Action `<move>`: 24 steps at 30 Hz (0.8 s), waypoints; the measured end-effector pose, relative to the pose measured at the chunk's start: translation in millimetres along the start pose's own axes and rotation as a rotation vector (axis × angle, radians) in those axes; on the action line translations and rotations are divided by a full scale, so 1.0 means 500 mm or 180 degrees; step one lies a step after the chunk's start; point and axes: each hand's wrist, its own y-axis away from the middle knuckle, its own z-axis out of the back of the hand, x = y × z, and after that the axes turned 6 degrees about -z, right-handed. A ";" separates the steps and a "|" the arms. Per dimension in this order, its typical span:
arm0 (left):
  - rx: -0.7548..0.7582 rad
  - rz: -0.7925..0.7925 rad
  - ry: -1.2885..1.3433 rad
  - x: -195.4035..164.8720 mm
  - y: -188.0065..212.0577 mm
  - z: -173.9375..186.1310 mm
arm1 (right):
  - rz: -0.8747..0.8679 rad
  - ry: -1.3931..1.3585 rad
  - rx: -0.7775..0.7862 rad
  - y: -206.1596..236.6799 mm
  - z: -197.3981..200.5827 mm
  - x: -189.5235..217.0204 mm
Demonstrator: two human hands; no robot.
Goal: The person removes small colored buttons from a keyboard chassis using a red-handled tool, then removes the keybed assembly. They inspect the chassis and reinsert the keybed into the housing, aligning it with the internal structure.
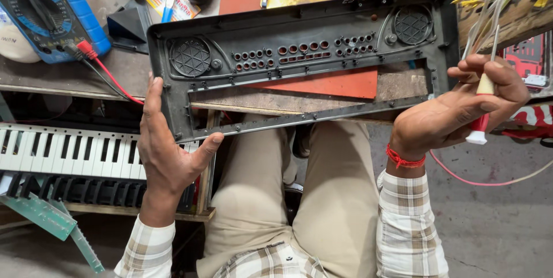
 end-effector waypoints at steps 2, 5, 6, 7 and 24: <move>-0.0007 -0.0025 0.0001 0.002 0.000 -0.001 | -0.0012 -0.0021 -0.0016 0.000 0.001 -0.002; 0.0000 -0.0021 0.0014 0.005 -0.001 0.000 | 0.0038 -0.0035 -0.0039 -0.001 -0.001 -0.007; 0.0010 -0.0029 0.0015 0.006 0.000 0.001 | 0.0045 -0.0028 -0.0051 -0.001 -0.002 -0.008; 0.0016 -0.0038 0.0016 0.007 0.000 0.001 | 0.0039 -0.0007 -0.0076 -0.001 -0.003 -0.009; 0.0018 0.0018 0.0069 0.008 0.002 -0.002 | 0.0039 -0.0145 0.0035 -0.003 0.001 -0.012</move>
